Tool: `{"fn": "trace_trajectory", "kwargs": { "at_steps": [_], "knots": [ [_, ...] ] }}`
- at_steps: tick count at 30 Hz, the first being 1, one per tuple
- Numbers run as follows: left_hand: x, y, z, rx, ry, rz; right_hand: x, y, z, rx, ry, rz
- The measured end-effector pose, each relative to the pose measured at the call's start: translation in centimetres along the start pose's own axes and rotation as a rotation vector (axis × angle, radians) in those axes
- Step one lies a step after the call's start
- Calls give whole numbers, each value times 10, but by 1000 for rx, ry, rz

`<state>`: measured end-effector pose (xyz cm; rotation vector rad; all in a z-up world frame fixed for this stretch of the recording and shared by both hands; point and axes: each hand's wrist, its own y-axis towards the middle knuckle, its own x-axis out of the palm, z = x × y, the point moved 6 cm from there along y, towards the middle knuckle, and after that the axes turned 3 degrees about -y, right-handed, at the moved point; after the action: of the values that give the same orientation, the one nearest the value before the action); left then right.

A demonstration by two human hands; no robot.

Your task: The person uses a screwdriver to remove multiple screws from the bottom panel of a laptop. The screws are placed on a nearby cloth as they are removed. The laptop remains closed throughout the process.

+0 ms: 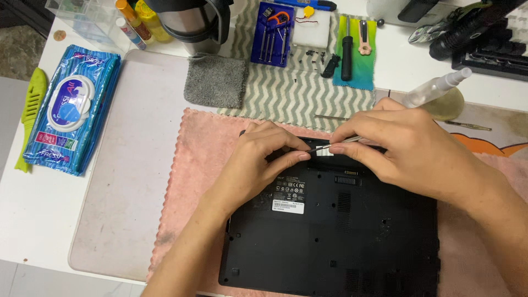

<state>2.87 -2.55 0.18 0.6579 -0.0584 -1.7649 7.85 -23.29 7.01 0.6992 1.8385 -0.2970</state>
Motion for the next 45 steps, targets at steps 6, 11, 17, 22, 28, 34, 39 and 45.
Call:
{"fn": "trace_trajectory", "kwargs": {
  "at_steps": [6,11,17,22,28,34,39,45],
  "knots": [
    [2,-2,-2,-29,15,26,-2,0,-12,-45,-25,97],
    [1,-1,-6,-19,26,20,2,0,-7,-3,-40,65],
    [-13,-3,-19,-9,172,58,11,4,9,-17,-121,-11],
    [-24,-7,-33,-48,206,165,34,14,20,-70,-257,-123],
    [-24,-12,-50,-158,253,210,43,21,13,-99,-305,-186],
    [-23,-11,-52,-216,217,221,45,27,10,-32,-310,-265],
    [-19,-12,-62,-276,200,216,55,34,9,-138,-447,-313],
    [-20,-10,-58,-341,173,210,53,42,-7,-282,-616,-470]
  ]
}}
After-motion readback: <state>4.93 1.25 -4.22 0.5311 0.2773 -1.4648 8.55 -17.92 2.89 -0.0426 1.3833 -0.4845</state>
